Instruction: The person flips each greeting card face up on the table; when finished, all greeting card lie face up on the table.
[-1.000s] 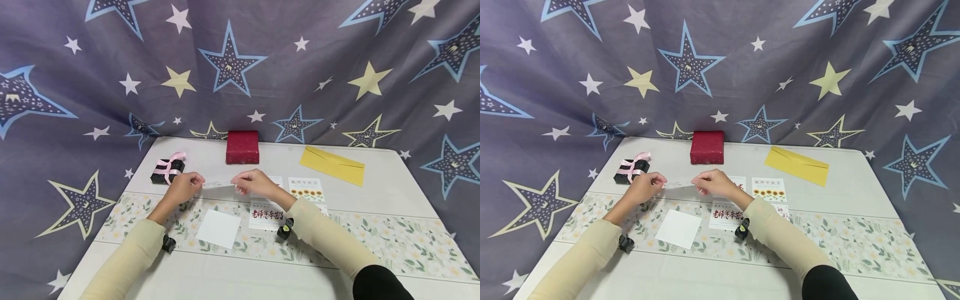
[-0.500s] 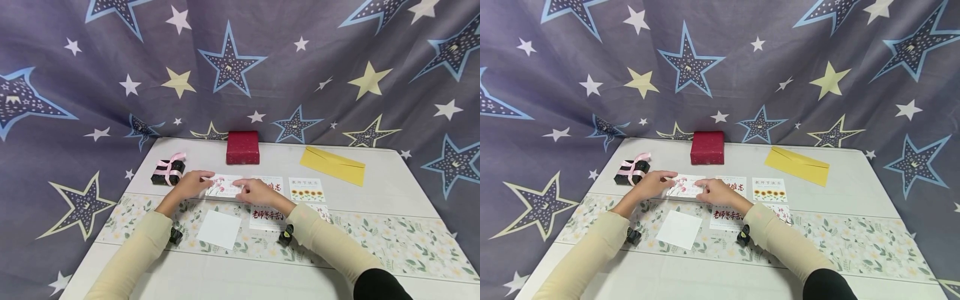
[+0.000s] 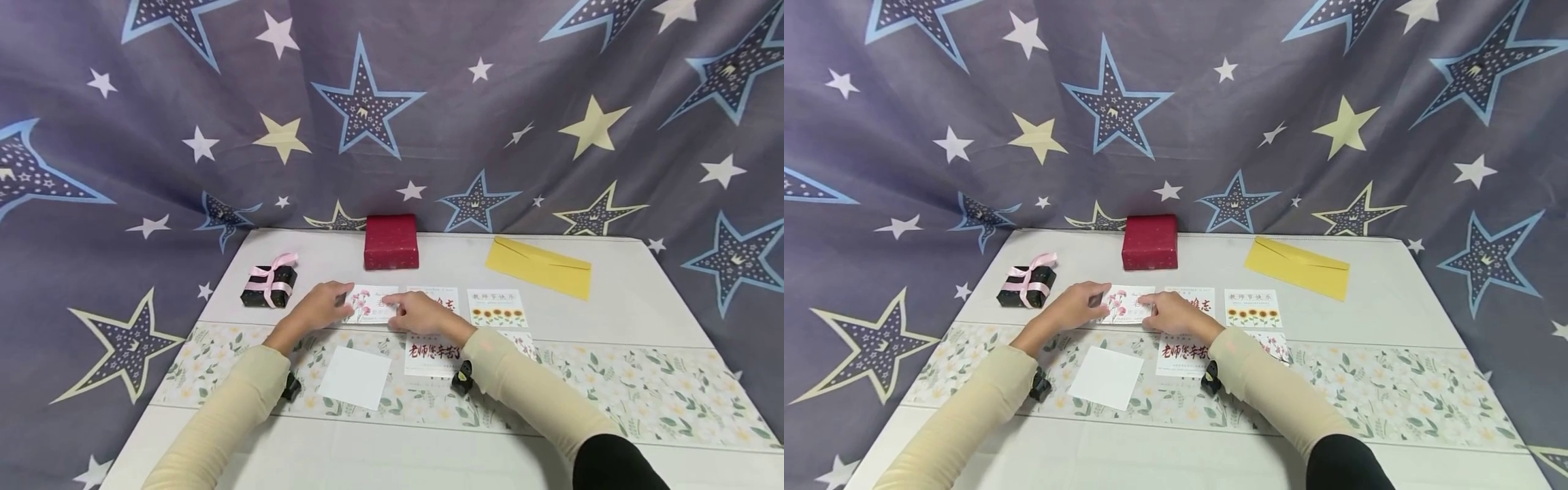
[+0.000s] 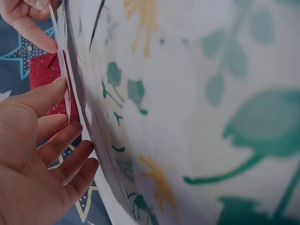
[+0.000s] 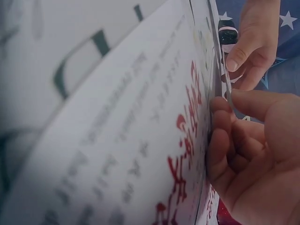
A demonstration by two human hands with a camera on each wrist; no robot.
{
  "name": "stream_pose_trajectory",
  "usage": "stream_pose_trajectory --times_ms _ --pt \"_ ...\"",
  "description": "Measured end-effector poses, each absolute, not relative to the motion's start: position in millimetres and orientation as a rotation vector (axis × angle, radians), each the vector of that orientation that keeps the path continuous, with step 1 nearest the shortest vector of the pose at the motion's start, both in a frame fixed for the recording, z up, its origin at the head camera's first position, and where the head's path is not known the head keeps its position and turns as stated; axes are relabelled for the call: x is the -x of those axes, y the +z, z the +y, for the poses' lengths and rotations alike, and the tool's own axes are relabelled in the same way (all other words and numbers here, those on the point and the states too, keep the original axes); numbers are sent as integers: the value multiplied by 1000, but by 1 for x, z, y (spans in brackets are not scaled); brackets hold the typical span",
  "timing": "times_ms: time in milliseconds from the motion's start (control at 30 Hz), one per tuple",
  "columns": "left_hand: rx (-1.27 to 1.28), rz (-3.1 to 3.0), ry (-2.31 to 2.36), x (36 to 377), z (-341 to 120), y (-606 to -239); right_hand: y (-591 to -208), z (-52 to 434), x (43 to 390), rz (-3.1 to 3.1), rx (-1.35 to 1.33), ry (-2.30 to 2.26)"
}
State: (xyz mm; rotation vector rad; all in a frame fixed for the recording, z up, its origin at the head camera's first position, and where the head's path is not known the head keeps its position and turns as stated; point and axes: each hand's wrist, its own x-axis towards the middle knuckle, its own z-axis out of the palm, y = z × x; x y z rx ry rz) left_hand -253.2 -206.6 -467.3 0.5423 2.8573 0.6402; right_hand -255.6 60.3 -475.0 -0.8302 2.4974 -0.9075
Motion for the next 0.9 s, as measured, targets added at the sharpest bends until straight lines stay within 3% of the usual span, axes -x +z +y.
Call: stream_pose_trajectory --times_ms 900 --pt "-444 2943 375 257 -195 -467 -474 46 259 2533 724 -805"
